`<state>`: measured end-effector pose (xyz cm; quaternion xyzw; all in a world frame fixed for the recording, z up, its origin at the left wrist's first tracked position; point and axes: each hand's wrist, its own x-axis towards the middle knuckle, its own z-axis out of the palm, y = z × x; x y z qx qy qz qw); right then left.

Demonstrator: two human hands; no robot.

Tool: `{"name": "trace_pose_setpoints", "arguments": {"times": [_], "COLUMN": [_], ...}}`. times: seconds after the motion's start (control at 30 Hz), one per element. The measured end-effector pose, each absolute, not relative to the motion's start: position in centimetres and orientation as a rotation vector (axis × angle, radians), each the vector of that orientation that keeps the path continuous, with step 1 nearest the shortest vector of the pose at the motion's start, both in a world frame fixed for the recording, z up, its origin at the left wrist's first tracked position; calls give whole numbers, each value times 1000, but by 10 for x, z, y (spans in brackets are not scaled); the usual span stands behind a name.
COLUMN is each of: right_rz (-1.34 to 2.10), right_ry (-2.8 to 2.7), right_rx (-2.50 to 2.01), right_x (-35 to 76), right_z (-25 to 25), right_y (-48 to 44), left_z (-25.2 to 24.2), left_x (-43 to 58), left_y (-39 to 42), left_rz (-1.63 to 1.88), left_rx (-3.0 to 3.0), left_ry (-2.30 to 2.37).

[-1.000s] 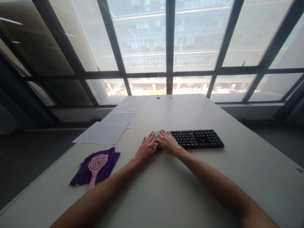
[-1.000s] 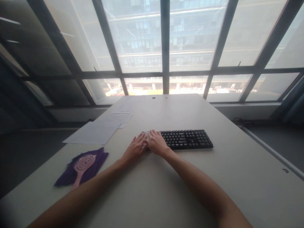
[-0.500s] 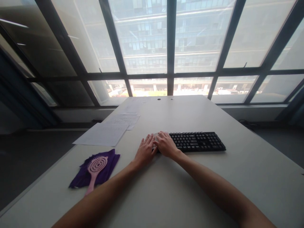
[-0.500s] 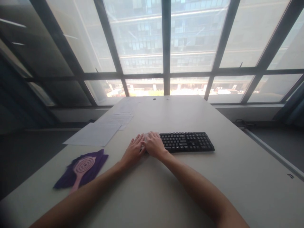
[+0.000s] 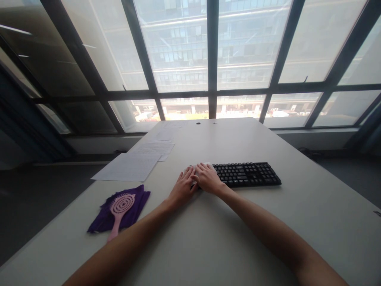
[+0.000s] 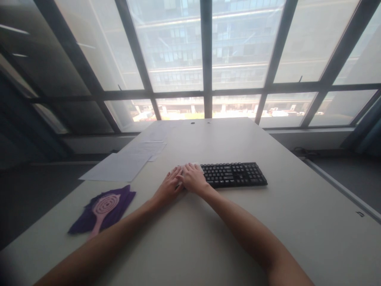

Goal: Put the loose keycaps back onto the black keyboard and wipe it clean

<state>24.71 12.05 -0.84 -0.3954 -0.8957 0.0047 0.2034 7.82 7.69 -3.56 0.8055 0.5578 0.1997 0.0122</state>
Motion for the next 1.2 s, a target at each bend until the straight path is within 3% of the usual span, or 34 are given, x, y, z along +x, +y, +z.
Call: {"name": "trace_pose_setpoints", "arguments": {"times": [1.2], "right_rz": [-71], "right_ry": [-2467], "right_rx": [-1164], "right_x": [257], "right_z": [-8], "right_y": [113], "left_z": [-39], "left_x": [78], "left_y": [79], "left_rz": [654], "left_rx": [2596], "left_ry": [1571]}}
